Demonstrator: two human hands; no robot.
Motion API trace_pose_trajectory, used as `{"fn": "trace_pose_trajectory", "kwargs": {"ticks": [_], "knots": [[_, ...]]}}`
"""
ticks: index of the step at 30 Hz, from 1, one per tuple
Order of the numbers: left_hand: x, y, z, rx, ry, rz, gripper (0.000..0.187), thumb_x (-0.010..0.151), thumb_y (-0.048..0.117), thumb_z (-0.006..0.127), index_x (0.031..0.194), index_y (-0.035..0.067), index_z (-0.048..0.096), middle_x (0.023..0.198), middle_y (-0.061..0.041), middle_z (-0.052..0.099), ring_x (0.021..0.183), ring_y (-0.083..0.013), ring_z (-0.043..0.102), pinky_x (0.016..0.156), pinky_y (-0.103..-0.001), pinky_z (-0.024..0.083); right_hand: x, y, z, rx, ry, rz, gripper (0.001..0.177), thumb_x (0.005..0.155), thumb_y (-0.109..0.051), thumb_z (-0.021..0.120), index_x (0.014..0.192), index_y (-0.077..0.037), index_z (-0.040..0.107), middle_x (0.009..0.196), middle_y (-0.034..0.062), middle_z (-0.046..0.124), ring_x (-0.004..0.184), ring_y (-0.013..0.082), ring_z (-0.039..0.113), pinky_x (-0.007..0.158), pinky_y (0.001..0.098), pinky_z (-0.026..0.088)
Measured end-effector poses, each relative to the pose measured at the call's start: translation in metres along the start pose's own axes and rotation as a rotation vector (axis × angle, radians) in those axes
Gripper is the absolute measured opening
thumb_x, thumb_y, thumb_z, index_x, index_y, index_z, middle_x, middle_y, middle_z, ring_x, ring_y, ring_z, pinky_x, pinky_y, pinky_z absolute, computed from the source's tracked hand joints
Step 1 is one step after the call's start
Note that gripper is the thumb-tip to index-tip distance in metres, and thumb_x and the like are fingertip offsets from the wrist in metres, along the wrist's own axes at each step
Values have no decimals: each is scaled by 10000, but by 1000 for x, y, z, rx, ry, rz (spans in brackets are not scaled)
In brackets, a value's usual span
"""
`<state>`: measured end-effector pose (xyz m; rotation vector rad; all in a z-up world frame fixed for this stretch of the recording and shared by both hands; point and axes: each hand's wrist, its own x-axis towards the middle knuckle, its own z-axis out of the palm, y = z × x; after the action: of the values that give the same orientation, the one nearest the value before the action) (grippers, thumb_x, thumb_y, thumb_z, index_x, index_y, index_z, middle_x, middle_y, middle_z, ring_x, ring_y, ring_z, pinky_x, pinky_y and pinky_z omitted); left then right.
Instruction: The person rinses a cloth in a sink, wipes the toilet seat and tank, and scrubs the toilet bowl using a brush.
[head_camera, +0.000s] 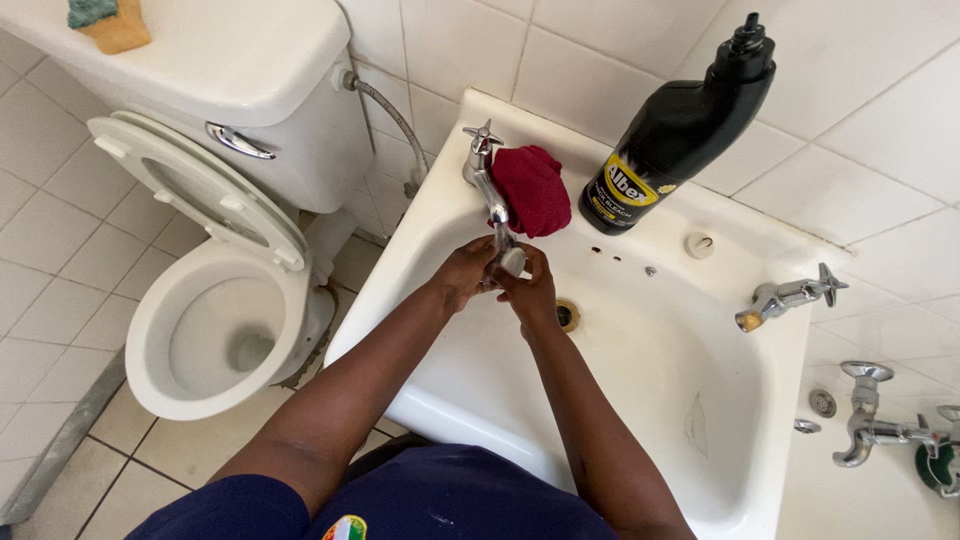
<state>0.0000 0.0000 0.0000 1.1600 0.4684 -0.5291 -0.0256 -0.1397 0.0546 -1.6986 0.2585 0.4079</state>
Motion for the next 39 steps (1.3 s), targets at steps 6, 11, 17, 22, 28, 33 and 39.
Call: {"fn": "trace_pose_trajectory", "kwargs": {"ticks": [6,11,17,22,28,33,39], "knots": [[11,-9,1,47,23,176,259,1041,130,578,1244,92,735,1131,-41,755,1018,-131,701,988,-366,563,12,19,-14,381,-53,71,667,853,106,640,1431,-109,386,1274,122,599,1100,234,684,946,353,628],[-9,0,-1,143,50,223,255,994,91,619,1211,64,749,1108,-50,775,1007,-129,708,950,-315,528,23,35,-11,568,-108,136,681,820,218,571,1404,-67,371,1296,132,577,1135,263,682,976,390,564],[-10,7,-7,123,83,249,258,947,19,645,1193,24,722,1154,-68,751,1007,-155,699,924,-334,560,25,38,-15,733,-277,20,660,810,224,600,1392,-14,397,1292,164,578,1106,286,690,992,422,553],[-18,17,-8,143,104,173,246,972,97,612,1189,70,725,1134,-43,752,1039,-126,705,960,-310,572,15,16,-18,663,-245,40,647,852,121,661,1412,-78,406,1189,69,584,1074,200,706,1004,380,554],[-28,22,-2,209,95,179,264,1027,174,553,1219,76,705,1079,-75,754,1005,-166,710,934,-345,574,15,14,-21,454,-180,59,623,882,-110,754,1393,-140,399,1011,80,617,938,204,685,753,335,584],[-33,24,1,215,85,194,305,1035,233,548,1234,52,693,1078,-77,759,991,-196,723,902,-375,603,9,8,-21,240,-130,79,572,884,-232,783,1362,-145,482,1041,50,653,955,201,664,729,317,547],[-32,26,1,258,72,116,325,1021,270,593,1291,109,675,1132,-25,740,1063,-146,692,940,-358,572,7,14,-25,240,-80,-65,580,817,-25,741,1335,-140,506,1275,29,599,1034,165,670,805,314,592]]}}
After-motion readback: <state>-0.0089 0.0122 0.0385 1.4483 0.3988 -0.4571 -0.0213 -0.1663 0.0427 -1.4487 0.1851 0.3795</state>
